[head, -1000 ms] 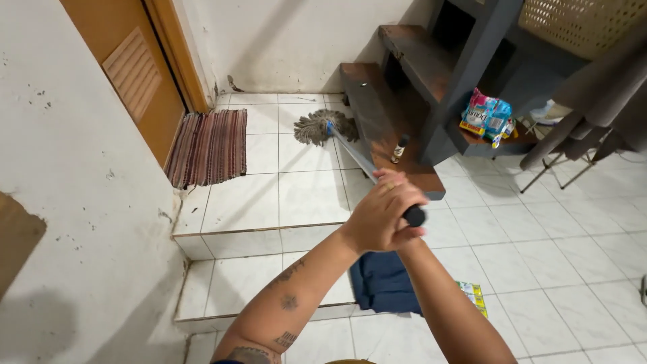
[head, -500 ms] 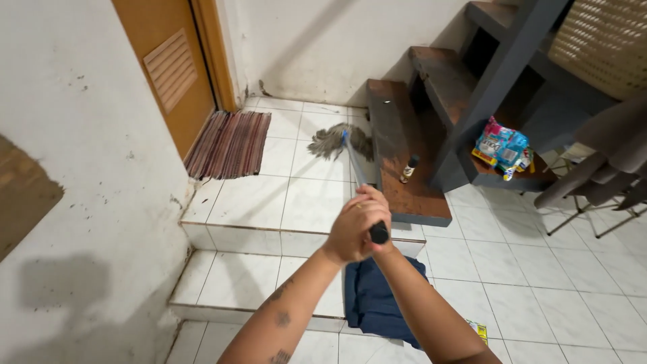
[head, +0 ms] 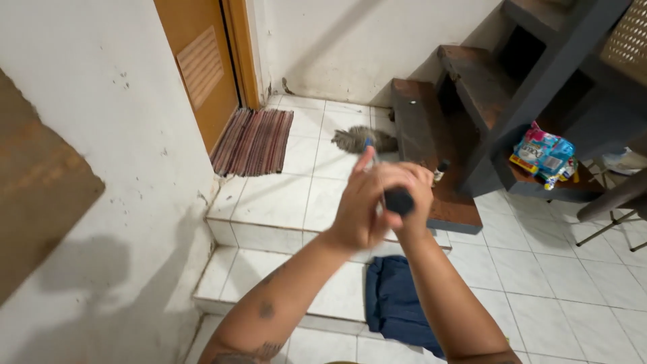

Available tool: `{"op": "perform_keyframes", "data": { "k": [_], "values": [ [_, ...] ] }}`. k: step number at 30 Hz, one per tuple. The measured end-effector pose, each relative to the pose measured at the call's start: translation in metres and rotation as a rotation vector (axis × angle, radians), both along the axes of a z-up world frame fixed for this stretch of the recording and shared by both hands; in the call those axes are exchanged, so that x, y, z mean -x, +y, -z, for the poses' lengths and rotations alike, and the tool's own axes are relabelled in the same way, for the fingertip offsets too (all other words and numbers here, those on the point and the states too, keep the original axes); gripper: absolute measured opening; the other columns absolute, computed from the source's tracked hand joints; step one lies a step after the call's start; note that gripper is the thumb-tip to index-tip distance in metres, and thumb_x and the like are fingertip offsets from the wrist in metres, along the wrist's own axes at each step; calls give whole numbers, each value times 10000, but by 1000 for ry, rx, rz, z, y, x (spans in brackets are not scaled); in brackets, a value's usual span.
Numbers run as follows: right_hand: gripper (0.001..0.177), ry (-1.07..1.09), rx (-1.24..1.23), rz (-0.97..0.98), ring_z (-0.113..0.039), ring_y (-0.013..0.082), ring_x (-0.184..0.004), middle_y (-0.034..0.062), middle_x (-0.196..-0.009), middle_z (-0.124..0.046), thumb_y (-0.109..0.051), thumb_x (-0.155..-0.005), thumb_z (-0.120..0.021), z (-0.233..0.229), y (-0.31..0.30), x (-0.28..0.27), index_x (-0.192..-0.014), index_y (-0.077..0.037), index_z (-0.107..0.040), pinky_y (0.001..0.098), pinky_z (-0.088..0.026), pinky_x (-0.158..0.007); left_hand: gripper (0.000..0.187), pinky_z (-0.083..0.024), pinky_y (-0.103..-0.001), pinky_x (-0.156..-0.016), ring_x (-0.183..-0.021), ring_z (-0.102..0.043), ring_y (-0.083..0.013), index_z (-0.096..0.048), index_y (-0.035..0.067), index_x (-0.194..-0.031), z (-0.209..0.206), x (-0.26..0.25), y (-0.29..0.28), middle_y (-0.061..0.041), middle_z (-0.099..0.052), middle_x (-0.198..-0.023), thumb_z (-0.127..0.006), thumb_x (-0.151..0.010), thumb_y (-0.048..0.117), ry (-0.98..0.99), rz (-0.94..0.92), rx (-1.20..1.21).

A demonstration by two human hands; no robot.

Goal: Mopping the tiled floor in an entryway area.

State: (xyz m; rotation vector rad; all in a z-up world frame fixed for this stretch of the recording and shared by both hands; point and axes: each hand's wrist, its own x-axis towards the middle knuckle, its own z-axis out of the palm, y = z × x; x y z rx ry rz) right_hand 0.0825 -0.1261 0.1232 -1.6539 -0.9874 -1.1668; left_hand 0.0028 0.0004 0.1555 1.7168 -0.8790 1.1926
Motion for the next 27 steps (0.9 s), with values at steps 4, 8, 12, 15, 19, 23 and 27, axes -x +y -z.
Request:
{"op": "perform_keyframes", "data": {
  "k": [4,8,12,15,19,23,27],
  "values": [
    [157,-71,-14,-24,-700,270,-968,88,-1035,-743,-220,-911,-661,-28,46,38,-959,-75,-701,432,-451,-975,548,-390,-506,-1208,-1027,-684,-257,-569,127,-1086,-60,57,22,-62,-665,-1020,-372,-1076,638,-23,352,78],
    [172,-159,15,-96,-710,232,-983,43,-1057,-731,-260,-949,-654,5,88,13,-1013,-104,-687,481,-435,-1062,558,-478,-400,-1050,-938,-694,-258,-551,109,-1097,-24,20,68,-71,-652,-970,-419,-1055,650,-151,364,132],
    [417,-53,153,39,-645,299,-1182,100,-1230,-670,-401,-884,-637,57,116,-35,-1145,-76,-637,496,-389,-1113,564,-441,-431,-1108,-944,-695,-250,-533,130,-1081,38,-44,106,-49,-663,-986,-375,-1058,671,-105,179,112],
    [476,162,147,-18,-560,344,-1353,161,-1415,-624,-382,-939,-600,90,122,-48,-1274,-43,-622,510,-318,-1144,546,-361,-473,-1188,-1053,-689,-245,-538,124,-1135,85,-75,139,-42,-685,-1081,-379,-1078,644,-43,106,-61],
    [506,308,36,-72,-557,318,-1310,138,-1368,-610,-425,-957,-616,84,127,-30,-1289,-45,-581,452,-405,-1116,526,-278,-488,-1242,-1159,-672,-225,-547,132,-1180,91,-70,147,-23,-683,-1157,-390,-1087,625,1,144,-188],
    [297,196,82,115,-591,301,-1271,111,-1271,-649,-305,-944,-601,60,130,1,-1159,-101,-631,467,-369,-1154,505,-241,-505,-1249,-1097,-680,-224,-567,134,-1136,43,-37,147,-15,-686,-1084,-456,-1061,622,-53,248,-194],
    [120,-3,23,272,-628,245,-1081,45,-1013,-652,-205,-939,-628,40,132,34,-1028,-126,-610,490,-362,-1196,548,-292,-543,-1216,-946,-707,-256,-596,113,-1076,-25,13,142,-51,-700,-957,-492,-1037,649,-293,367,-183]
  ]
}}
